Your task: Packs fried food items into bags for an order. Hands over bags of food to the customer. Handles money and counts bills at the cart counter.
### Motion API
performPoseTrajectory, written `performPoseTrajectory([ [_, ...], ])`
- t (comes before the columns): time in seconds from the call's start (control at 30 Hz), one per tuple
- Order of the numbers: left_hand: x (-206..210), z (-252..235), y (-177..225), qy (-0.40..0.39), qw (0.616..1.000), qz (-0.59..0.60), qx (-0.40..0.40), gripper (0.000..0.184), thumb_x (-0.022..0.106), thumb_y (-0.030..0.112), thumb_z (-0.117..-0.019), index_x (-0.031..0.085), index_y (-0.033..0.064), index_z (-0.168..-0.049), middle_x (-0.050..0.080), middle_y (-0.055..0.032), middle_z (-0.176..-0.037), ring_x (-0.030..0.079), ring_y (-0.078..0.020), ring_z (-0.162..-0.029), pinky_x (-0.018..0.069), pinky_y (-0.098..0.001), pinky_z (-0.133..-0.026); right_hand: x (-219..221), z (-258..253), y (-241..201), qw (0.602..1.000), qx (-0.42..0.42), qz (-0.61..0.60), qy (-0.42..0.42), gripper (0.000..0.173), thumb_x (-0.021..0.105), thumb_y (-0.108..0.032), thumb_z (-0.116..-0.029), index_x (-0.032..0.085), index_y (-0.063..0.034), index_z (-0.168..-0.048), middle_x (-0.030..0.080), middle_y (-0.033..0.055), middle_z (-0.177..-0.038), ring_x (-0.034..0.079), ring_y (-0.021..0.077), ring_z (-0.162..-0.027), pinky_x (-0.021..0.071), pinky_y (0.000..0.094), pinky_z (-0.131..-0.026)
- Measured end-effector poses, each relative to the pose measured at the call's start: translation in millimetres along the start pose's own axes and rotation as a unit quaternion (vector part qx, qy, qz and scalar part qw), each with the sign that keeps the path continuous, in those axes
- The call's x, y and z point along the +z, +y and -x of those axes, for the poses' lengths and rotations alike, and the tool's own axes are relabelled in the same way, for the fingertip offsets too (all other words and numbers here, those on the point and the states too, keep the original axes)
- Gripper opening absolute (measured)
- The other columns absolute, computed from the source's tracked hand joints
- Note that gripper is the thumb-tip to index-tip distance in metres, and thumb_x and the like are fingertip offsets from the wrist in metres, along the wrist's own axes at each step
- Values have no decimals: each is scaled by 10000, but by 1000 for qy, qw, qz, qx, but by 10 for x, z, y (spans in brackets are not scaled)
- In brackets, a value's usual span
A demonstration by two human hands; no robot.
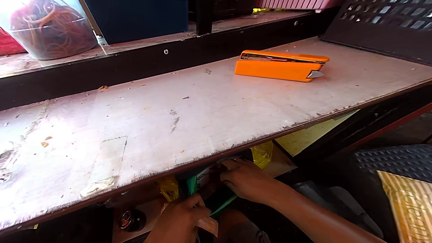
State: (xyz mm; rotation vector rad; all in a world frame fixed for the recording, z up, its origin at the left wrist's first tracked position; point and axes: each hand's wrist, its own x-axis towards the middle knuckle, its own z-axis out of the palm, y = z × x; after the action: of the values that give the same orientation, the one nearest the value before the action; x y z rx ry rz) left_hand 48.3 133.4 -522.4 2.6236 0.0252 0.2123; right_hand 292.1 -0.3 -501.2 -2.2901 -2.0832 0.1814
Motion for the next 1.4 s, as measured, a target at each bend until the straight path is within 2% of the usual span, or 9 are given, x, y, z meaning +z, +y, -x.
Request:
performPoseTrajectory([
  [0.13, -4, 51, -30, 24, 999, 38, -17, 344, 639, 51, -873, 756, 244, -1134, 671, 31, -1119, 674, -98, -944, 609, -323, -781, 138, 4, 86, 986, -25, -34, 158, 149, 663, -268, -970, 766, -192, -1047, 746, -10, -998, 725, 162, -917, 616, 394, -809],
  [0.27, 27, 74, -38, 53, 997, 55, -32, 312, 627, 83, -898, 768, 261, -1111, 681, 51, -1104, 670, -72, -932, 606, -302, -788, 121, 14, 92, 971, -64, -66, 219, 277, 672, -303, -962, 715, -242, -1228, 723, -38, -1115, 696, 117, -1022, 593, 326, -891],
  [0.47, 46, 73, -38, 101, 990, 76, -61, 194, 631, 180, -970, 760, 238, -1104, 684, 45, -1093, 666, -34, -893, 600, -242, -756, 157, 210, 108, 968, -133, -125, 169, 469, 596, -658, -946, 761, -251, -1110, 731, -107, -1052, 677, 21, -991, 588, 313, -870],
  [0.63, 100, -57, -3, 277, 938, 129, -163, 200, 617, 276, -1011, 765, 180, -1106, 721, 64, -1071, 695, -26, -918, 617, -219, -787, 129, 147, 108, 950, -116, -119, 263, 221, 576, -292, -1038, 776, -200, -1054, 744, -84, -1001, 699, 37, -905, 598, 268, -798],
  [0.87, 113, -197, -23, 357, 888, 176, -231, 199, 657, 234, -982, 739, 148, -1141, 751, 67, -976, 713, -54, -788, 630, -237, -723, 142, -56, -17, 930, -45, -102, 349, 215, 597, -271, -1024, 780, -165, -1067, 738, -21, -953, 709, 92, -874, 602, 276, -750],
  [1.03, 123, -284, -53, 393, 868, 187, -239, 181, 676, 220, -975, 734, 136, -1125, 752, 58, -948, 710, -65, -741, 629, -243, -674, 89, 46, -37, 896, -144, -16, 420, 139, 640, -120, -981, 727, -114, -1090, 676, 62, -1067, 640, 233, -1052, 553, 393, -928],
  [1.2, 154, -292, -38, 392, 862, 205, -246, 182, 680, 205, -971, 732, 125, -1126, 756, 52, -956, 715, -66, -754, 632, -243, -685, 285, 108, -95, 971, -118, -43, 202, 214, 552, -276, -1047, 753, -204, -1031, 715, -57, -944, 690, 110, -919, 596, 323, -815],
  [1.33, 162, -300, -61, 397, 845, 235, -269, 188, 696, 187, -962, 713, 93, -1125, 750, 28, -894, 710, -89, -714, 628, -255, -660, 181, 137, -95, 989, -48, -134, -46, 216, 577, -257, -1026, 730, -191, -1163, 758, 43, -1012, 730, 257, -956, 579, 552, -863],
  [1.4, 178, -312, -53, 396, 844, 239, -272, 177, 694, 183, -962, 717, 101, -1118, 748, 33, -861, 706, -88, -701, 618, -247, -647, 152, 130, -89, 984, -28, -152, -87, 261, 516, -277, -1053, 714, -197, -1202, 752, 61, -1032, 721, 272, -985, 561, 558, -892],
])
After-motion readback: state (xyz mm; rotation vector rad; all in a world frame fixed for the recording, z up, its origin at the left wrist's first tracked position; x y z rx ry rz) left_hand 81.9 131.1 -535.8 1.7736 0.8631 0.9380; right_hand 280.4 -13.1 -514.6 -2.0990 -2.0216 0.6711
